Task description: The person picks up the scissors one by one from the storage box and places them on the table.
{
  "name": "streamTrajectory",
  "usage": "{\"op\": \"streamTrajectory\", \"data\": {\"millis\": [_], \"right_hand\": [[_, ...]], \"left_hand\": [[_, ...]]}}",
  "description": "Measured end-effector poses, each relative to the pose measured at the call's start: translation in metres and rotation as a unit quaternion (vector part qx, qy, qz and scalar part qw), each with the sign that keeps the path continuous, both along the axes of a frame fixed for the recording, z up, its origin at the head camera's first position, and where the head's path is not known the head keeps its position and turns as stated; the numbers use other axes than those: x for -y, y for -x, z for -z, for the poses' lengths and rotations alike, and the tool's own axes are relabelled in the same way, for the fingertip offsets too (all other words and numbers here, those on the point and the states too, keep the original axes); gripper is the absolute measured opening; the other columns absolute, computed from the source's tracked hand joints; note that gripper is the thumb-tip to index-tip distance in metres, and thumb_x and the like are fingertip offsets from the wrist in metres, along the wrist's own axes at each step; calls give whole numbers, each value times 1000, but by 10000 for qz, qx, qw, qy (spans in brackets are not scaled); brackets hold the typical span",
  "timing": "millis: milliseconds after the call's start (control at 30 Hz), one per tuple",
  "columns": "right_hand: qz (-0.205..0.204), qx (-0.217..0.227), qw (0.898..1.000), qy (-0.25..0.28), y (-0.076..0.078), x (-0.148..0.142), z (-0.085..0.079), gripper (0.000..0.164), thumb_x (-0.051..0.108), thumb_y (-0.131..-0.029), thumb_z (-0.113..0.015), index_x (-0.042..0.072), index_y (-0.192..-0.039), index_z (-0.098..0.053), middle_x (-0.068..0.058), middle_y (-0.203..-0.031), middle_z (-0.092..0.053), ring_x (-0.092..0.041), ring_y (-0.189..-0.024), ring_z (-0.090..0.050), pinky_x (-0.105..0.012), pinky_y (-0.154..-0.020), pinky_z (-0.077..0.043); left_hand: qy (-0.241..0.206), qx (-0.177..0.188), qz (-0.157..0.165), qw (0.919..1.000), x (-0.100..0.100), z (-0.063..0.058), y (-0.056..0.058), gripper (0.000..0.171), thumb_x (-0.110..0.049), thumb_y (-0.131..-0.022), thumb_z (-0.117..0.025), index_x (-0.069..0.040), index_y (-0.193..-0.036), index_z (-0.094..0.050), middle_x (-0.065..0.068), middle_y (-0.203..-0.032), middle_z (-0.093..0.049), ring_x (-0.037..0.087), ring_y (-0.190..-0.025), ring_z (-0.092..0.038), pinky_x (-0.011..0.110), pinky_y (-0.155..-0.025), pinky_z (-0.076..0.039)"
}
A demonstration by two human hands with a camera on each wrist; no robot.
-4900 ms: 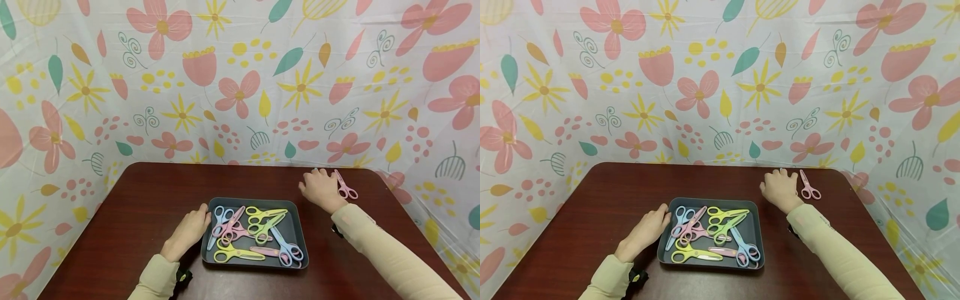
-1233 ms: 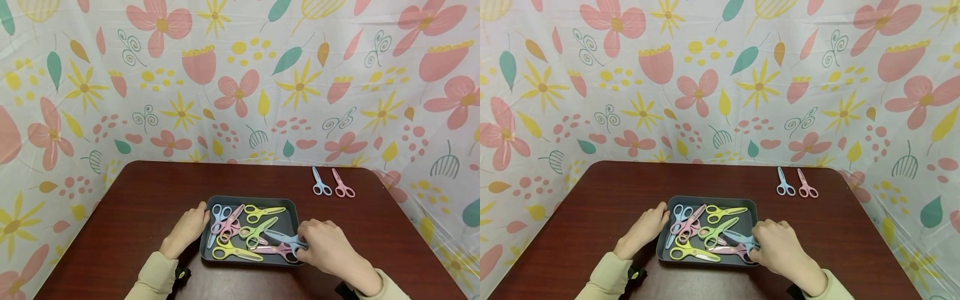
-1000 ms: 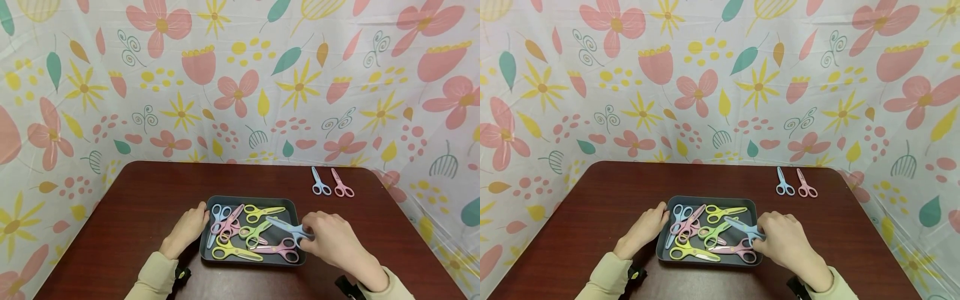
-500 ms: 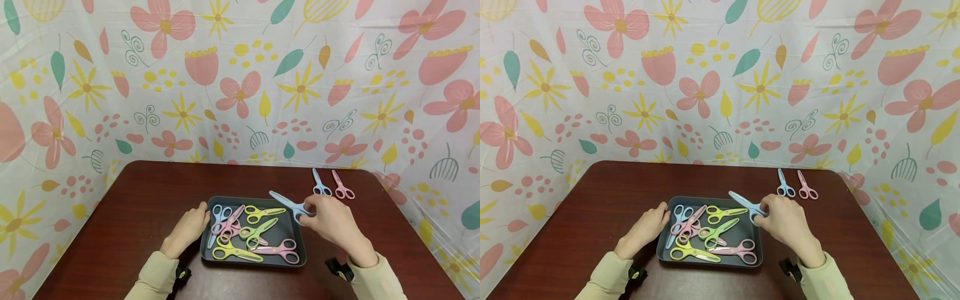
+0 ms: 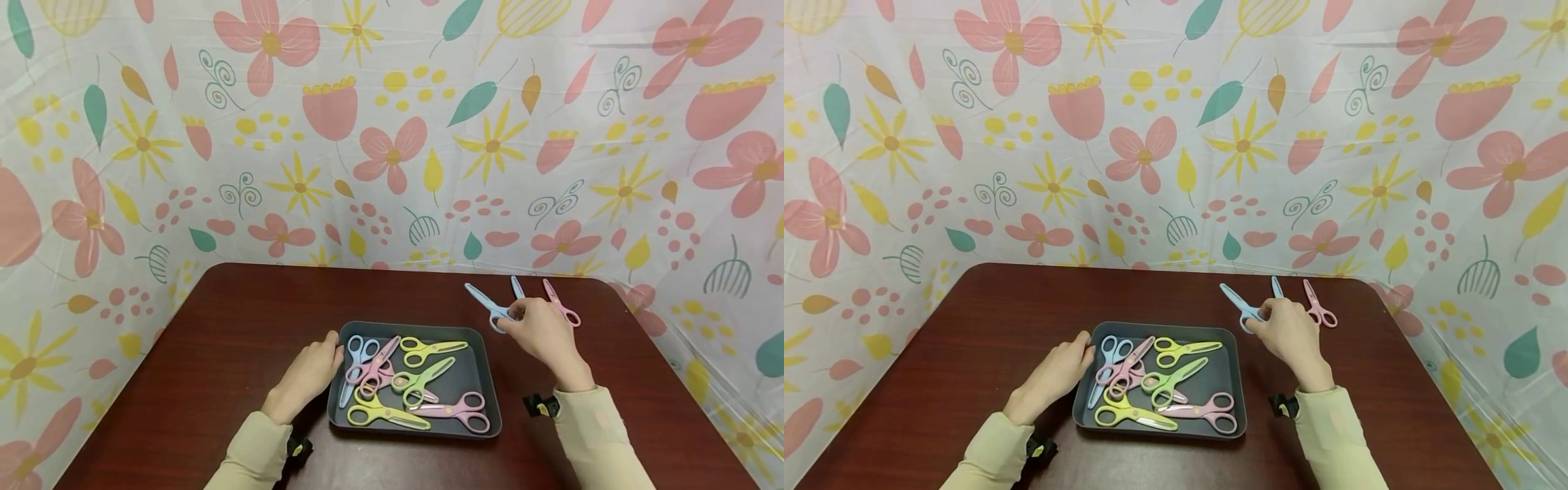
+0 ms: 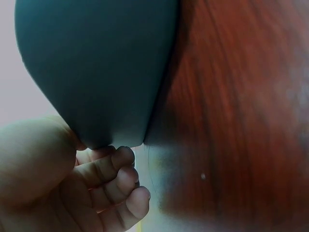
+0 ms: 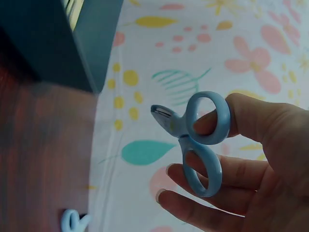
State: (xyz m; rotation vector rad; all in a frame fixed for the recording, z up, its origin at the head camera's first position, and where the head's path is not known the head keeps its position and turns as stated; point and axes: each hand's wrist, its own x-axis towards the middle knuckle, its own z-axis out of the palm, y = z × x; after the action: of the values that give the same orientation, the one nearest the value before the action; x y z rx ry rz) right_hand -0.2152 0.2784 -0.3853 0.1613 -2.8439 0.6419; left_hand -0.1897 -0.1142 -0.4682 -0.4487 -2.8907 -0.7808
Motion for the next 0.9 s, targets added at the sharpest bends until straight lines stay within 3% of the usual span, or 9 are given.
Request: {"op": "streamTrajectory", "data": {"millis": [233, 567, 900], "right_hand": [[369, -54, 9993, 104, 22, -10, 13, 22, 28, -83, -72, 7, -79, -67, 0, -60, -57, -20, -55, -48, -35, -48, -34], [934, 477, 9943, 168, 51, -11, 30, 27, 35, -83, -71, 9, -79, -68, -6, -69, -62, -27, -64, -55, -41, -50, -39], [939, 900, 9915, 43, 72, -7, 35, 29, 34, -87, -67, 10, -71, -65, -8, -68, -58, -29, -65, -56, -50, -61, -39]], "left_hand": [[131, -230, 3, 9996, 1, 0, 1, 14, -11, -98, -57, -5, -90, -47, 0, -56, -42, 12, -45, -44, 31, -43, -36], [23, 16, 0, 10000, 1, -2, -1, 13, -12, -99, -56, -5, -92, -47, 0, -56, -41, 11, -44, -41, 29, -43, -34], [1, 86, -42, 10000, 1, -2, -1, 13, -12, -99, -56, -5, -92, -48, 0, -56, -41, 11, -44, -41, 28, -43, -33]]}}
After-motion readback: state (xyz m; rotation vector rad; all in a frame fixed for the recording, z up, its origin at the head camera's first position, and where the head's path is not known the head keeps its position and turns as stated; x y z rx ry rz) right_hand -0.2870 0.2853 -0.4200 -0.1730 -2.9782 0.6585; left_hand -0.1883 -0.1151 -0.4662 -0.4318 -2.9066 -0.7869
